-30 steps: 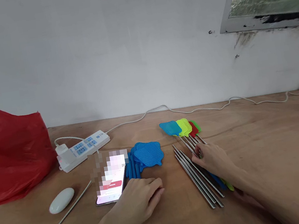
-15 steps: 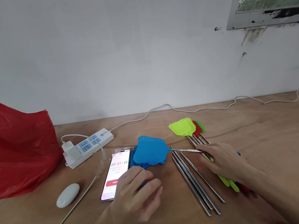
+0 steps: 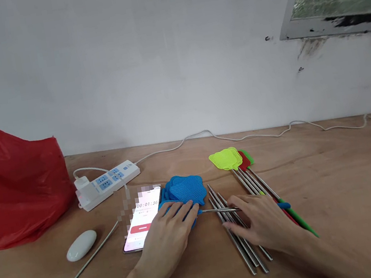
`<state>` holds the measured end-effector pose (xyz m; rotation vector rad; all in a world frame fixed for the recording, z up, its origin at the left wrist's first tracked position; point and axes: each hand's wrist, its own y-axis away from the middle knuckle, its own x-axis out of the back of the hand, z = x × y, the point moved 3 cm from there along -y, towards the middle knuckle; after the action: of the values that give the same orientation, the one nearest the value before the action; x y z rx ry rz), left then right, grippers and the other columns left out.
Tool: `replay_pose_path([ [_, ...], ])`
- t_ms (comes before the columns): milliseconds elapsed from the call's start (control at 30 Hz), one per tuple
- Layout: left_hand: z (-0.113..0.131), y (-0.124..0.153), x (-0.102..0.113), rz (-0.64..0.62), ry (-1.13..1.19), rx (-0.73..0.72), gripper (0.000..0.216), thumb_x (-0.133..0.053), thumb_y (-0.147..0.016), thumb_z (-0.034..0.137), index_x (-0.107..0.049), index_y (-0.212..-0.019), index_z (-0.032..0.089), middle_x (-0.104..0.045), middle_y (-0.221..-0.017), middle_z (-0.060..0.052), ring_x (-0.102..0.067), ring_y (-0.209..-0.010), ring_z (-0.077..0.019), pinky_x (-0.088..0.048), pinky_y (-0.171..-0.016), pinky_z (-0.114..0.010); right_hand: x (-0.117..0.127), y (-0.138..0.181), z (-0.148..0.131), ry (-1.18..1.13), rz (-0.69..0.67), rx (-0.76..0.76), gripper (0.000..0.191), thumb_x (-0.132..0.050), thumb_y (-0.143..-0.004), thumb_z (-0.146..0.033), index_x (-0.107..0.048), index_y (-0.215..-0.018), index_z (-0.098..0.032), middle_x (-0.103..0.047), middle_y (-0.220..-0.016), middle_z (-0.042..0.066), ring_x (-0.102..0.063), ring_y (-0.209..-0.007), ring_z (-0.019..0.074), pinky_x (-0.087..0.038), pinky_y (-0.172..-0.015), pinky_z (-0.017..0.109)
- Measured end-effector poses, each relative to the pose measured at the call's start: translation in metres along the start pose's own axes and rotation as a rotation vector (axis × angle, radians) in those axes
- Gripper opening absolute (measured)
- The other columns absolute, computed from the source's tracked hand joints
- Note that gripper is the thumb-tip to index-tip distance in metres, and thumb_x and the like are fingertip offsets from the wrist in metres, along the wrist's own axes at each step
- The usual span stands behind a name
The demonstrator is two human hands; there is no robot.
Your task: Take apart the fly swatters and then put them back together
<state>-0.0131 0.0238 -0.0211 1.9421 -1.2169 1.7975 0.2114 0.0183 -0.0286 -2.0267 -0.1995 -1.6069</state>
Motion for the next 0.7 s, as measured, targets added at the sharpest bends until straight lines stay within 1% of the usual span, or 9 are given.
replay_pose_path([
  [33,0.000,0.000,0.002,0.006,-0.002,-0.005,0.048,-0.053,-0.082,-0.003,-0.063,-0.124,0.017,-0.074,-0.119,-0.006,-0.070,-0.100,-0.0261,-0.051,-0.089,-0.043,-0.002,0.000,-0.005,0.000,0.021,-0.032,0.035,-0.066,-0.086,-0.054,-0.055,-0.096,-0.022,-0.070,-0.082,0.003,-0.066,-0.071,0.0238,-0.028,-0.060,0.029],
  [67,0.000,0.000,0.003,0.011,-0.002,-0.008,0.047,-0.053,-0.083,-0.003,-0.064,-0.124,0.017,-0.074,-0.119,-0.006,-0.070,-0.100,-0.0259,-0.051,-0.089,-0.042,-0.004,0.001,-0.010,-0.001,0.036,-0.049,0.036,-0.067,-0.083,-0.053,-0.054,-0.095,-0.022,-0.071,-0.084,0.004,-0.067,-0.073,0.0250,-0.028,-0.060,0.029],
  [200,-0.001,-0.001,0.004,0.009,0.004,-0.016,0.048,-0.052,-0.083,-0.004,-0.064,-0.124,0.017,-0.074,-0.118,-0.005,-0.070,-0.098,-0.0256,-0.051,-0.086,-0.041,-0.010,0.001,-0.016,-0.034,0.012,-0.035,0.014,-0.059,-0.085,-0.027,-0.052,-0.096,-0.022,-0.070,-0.080,0.001,-0.066,-0.068,0.0220,-0.026,-0.057,0.029],
  [333,-0.003,0.000,-0.002,-0.030,0.020,-0.016,0.047,-0.053,-0.085,-0.003,-0.062,-0.125,0.019,-0.075,-0.116,-0.004,-0.071,-0.097,-0.0246,-0.051,-0.085,-0.040,-0.010,0.002,-0.008,-0.058,0.014,-0.039,0.020,-0.056,-0.079,-0.015,-0.052,-0.097,-0.022,-0.069,-0.077,0.000,-0.065,-0.066,0.0204,-0.025,-0.056,0.029],
  [400,-0.003,0.000,-0.003,-0.040,0.031,-0.013,0.047,-0.053,-0.085,-0.003,-0.062,-0.125,0.019,-0.075,-0.114,-0.004,-0.071,-0.096,-0.0242,-0.051,-0.084,-0.040,-0.009,0.002,-0.005,-0.065,0.023,-0.032,0.016,-0.055,-0.082,-0.015,-0.053,-0.097,-0.022,-0.068,-0.076,-0.001,-0.065,-0.065,0.0197,-0.027,-0.056,0.029],
  [500,0.000,-0.001,0.000,-0.036,0.027,-0.012,0.046,-0.052,-0.084,-0.003,-0.061,-0.124,0.018,-0.075,-0.113,-0.005,-0.071,-0.095,-0.0243,-0.051,-0.083,-0.039,-0.005,0.001,-0.005,-0.036,0.044,0.026,0.006,-0.055,-0.094,-0.028,-0.055,-0.097,-0.023,-0.068,-0.079,0.000,-0.065,-0.067,0.0195,-0.029,-0.058,0.029],
  [567,0.004,-0.002,0.002,-0.031,0.005,-0.009,0.041,-0.054,-0.083,-0.001,-0.063,-0.118,0.017,-0.075,-0.110,-0.007,-0.070,-0.093,-0.0254,-0.052,-0.081,-0.039,-0.002,0.000,-0.008,0.024,0.065,0.086,0.011,-0.051,-0.100,-0.033,-0.056,-0.095,-0.024,-0.067,-0.079,0.000,-0.064,-0.067,0.0188,-0.028,-0.058,0.030],
  [633,0.010,-0.004,0.004,-0.012,-0.029,-0.011,0.030,-0.055,-0.084,0.000,-0.064,-0.108,0.016,-0.075,-0.103,-0.008,-0.070,-0.088,-0.0261,-0.052,-0.077,-0.038,0.000,-0.001,-0.013,0.089,0.094,0.144,0.016,-0.046,-0.102,-0.028,-0.057,-0.091,-0.024,-0.064,-0.076,-0.001,-0.062,-0.064,0.0174,-0.027,-0.056,0.031],
  [700,0.016,-0.004,0.003,0.023,-0.059,-0.027,0.024,-0.053,-0.086,0.000,-0.064,-0.100,0.015,-0.075,-0.096,-0.008,-0.070,-0.083,-0.0251,-0.051,-0.074,-0.037,0.001,-0.001,-0.020,0.127,0.107,0.197,0.016,-0.044,-0.100,-0.017,-0.057,-0.092,-0.023,-0.063,-0.076,0.000,-0.059,-0.063,0.0167,-0.026,-0.055,0.031],
])
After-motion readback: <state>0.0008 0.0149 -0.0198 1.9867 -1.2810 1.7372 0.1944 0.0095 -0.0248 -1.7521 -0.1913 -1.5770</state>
